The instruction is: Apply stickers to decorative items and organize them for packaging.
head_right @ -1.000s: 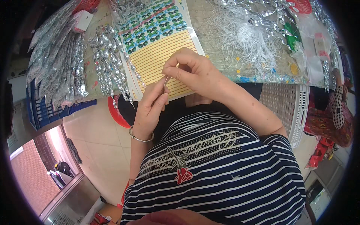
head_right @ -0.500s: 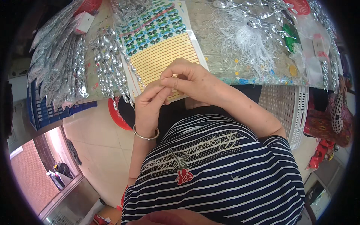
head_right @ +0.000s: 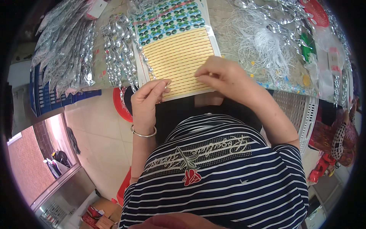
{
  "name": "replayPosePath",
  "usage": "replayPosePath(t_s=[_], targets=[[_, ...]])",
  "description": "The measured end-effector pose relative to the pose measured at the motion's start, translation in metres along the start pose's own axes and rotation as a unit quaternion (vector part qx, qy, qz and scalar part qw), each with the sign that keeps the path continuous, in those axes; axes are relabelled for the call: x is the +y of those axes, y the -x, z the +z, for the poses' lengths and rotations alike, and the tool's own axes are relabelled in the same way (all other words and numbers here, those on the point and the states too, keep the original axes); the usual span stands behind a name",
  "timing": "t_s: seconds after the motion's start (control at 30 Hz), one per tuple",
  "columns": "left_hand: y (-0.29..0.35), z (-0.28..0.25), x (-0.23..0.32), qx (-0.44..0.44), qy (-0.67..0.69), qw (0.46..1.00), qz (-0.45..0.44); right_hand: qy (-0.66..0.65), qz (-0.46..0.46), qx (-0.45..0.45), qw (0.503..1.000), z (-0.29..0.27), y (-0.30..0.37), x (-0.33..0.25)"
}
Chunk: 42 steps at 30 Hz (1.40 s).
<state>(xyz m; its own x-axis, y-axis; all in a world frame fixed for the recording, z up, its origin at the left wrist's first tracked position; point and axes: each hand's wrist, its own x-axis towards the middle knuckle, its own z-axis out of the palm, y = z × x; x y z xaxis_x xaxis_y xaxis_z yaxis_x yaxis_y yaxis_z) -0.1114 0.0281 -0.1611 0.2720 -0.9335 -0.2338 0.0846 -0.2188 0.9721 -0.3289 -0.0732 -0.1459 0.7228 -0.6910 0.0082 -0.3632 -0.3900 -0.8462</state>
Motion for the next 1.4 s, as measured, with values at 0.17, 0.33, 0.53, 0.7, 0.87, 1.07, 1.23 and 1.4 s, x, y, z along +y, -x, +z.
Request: replayPosePath(t_s=[0.17, 0.33, 0.53, 0.7, 0.87, 1.07, 1.23, 1.4], targets=[[0.005, -0.019, -0.008, 0.030, 0.017, 0.999, -0.029, -0.010, 0.080, 0.032, 0.996, -0.028, 0.014, 0.010], [0.006, -0.019, -0.009, 0.022, 0.029, 0.999, -0.037, -0.092, 0.107, 0.127, 0.982, -0.041, 0.021, 0.013], [-0.004, 0.000, 0.010, -0.044, 0.068, 0.997, 0.019, -0.193, 0.073, 0.120, 0.971, -0.018, 0.006, -0.016], [-0.009, 0.022, 0.019, -0.053, 0.023, 0.996, 0.066, -0.078, -0.062, 0.073, 0.992, 0.003, -0.016, -0.036], [-0.007, 0.021, 0.017, -0.101, 0.107, 0.989, 0.022, -0.074, -0.079, 0.108, 0.988, 0.010, -0.021, -0.030], [-0.006, 0.016, 0.011, -0.094, 0.082, 0.992, 0.011, -0.106, -0.012, 0.101, 0.989, 0.004, -0.021, -0.023], [-0.005, 0.015, 0.008, -0.080, 0.065, 0.995, 0.011, -0.113, 0.014, 0.134, 0.984, 0.001, -0.022, -0.016], [-0.006, 0.019, 0.009, -0.103, 0.088, 0.991, -0.009, -0.165, 0.023, 0.149, 0.975, 0.005, -0.024, -0.016]])
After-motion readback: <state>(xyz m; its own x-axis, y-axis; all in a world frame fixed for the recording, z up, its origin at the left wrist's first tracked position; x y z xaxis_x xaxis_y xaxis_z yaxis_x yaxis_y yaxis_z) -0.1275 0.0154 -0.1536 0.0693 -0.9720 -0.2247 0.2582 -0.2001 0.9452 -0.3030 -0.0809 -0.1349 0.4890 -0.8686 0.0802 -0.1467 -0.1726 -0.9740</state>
